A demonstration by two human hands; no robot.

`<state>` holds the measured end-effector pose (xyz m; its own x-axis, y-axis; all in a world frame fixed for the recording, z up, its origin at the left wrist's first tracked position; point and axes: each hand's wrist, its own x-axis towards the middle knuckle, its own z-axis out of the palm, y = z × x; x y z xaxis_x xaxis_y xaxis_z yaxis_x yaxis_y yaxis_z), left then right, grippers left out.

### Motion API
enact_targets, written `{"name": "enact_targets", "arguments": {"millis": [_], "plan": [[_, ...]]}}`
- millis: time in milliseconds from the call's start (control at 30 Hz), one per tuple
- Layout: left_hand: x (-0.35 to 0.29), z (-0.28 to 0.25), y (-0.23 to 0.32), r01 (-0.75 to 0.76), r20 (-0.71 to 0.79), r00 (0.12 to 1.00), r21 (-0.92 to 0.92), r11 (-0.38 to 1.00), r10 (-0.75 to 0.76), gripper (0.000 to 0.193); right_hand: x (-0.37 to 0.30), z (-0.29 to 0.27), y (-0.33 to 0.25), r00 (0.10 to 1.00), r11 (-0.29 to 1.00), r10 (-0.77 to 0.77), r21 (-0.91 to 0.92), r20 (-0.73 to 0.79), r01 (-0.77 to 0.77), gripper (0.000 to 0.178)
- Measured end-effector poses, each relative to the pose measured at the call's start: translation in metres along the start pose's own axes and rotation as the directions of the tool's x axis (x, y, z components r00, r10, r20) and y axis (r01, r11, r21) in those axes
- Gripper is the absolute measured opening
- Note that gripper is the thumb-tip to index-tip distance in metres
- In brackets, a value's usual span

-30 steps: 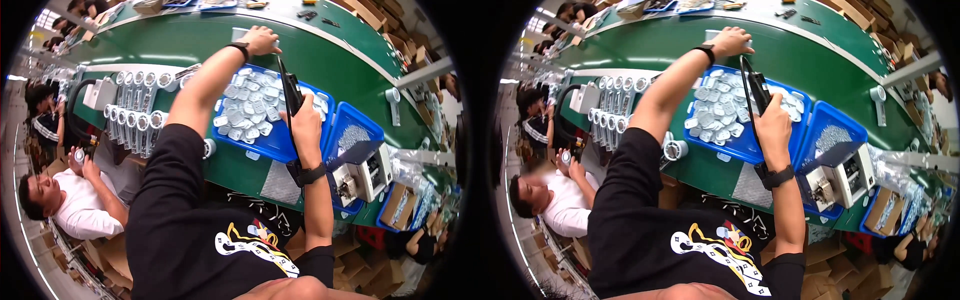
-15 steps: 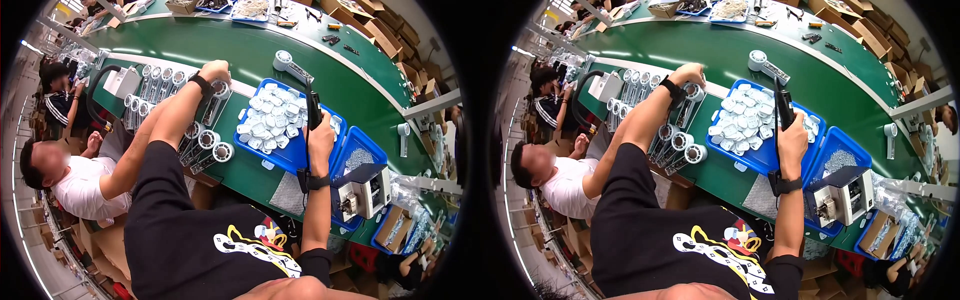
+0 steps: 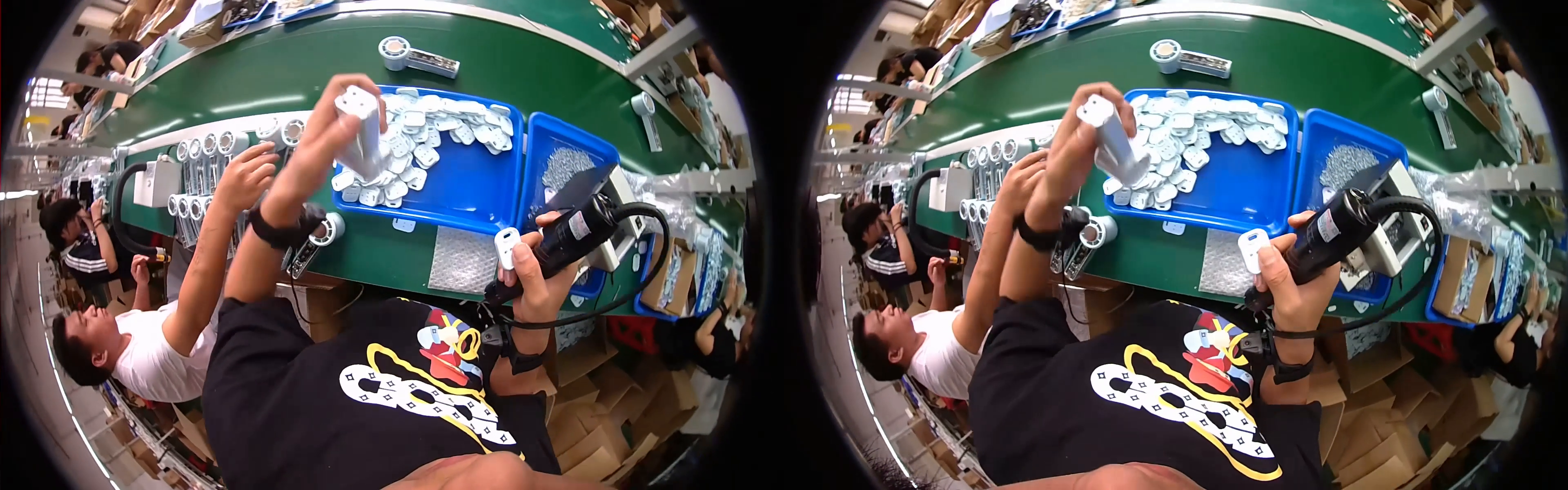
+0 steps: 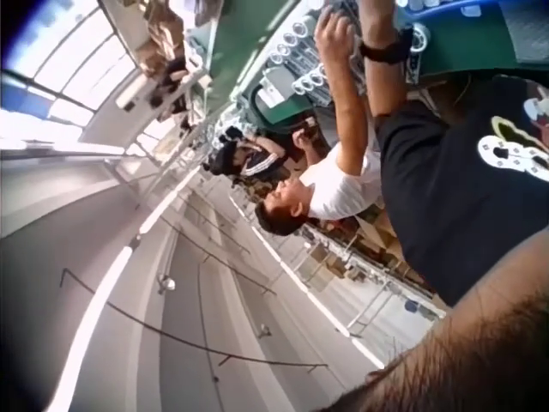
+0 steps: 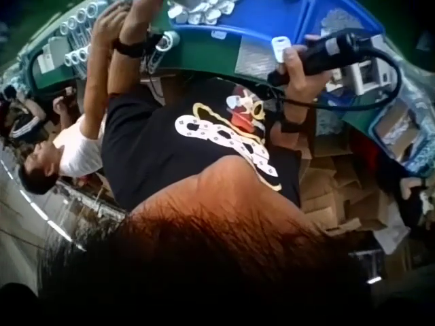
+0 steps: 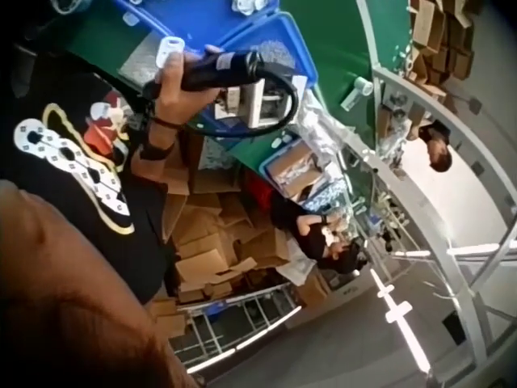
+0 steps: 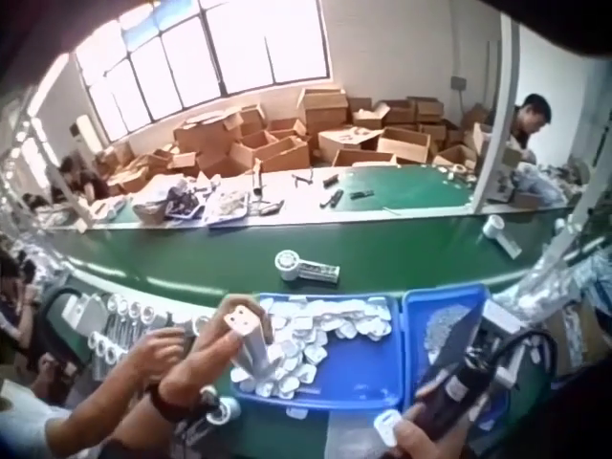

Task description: The person picks up a white plastic component from a blue tray, aligns it with the base of a handheld fan, and drives a screw into it using a power screwdriver. After securing the part, the person sets the fan aside and repeats the process with another fan and component.

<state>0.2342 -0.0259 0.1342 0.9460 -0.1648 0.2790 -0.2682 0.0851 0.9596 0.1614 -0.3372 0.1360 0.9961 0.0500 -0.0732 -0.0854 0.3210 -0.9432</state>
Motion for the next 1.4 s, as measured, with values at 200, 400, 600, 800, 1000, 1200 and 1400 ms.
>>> {"name": "enact_targets", "arguments": {"millis": [200, 400, 600, 800, 1000, 1200, 1400], "plan": [[-0.05, 0.141, -0.041, 0.08, 0.237, 0.971, -0.167, 0.983, -0.038, 0.059, -0.038, -0.008, -0.012, 0.995, 0.998, 0.031, -0.056, -0.092, -0.036, 0.051], [-0.052, 0.187, -0.066, -0.111, 0.349, 0.933, 0.056, 0.992, 0.085, 0.035, -0.046, -0.05, 0.037, 0.998, 0.911, -0.02, -0.412, -0.061, -0.007, 0.053], [-0.061, 0.197, -0.102, -0.095, 0.287, 0.953, -0.01, 0.995, 0.094, 0.027, -0.02, -0.057, 0.011, 0.814, 0.832, -0.536, -0.302, -0.224, 0.464, 0.047], [-0.058, 0.203, -0.098, -0.131, 0.224, 0.967, 0.02, 0.991, 0.124, 0.033, 0.035, -0.074, -0.006, 0.688, 0.739, -0.662, -0.413, -0.297, 0.532, 0.038], [-0.057, 0.206, -0.105, -0.13, 0.199, 0.972, 0.022, 0.991, 0.123, 0.034, -0.004, -0.05, -0.018, 0.788, 0.823, -0.568, -0.139, -0.237, 0.551, 0.042], [-0.058, 0.203, -0.102, -0.141, 0.197, 0.971, 0.029, 0.99, 0.132, 0.033, -0.033, -0.015, -0.052, 0.806, 0.8, -0.592, -0.132, -0.019, 0.585, 0.038], [-0.06, 0.206, -0.104, -0.176, 0.176, 0.971, 0.056, 0.983, 0.164, 0.039, -0.019, -0.014, -0.036, 0.828, 0.815, -0.555, -0.145, 0.082, 0.561, 0.037]]}}
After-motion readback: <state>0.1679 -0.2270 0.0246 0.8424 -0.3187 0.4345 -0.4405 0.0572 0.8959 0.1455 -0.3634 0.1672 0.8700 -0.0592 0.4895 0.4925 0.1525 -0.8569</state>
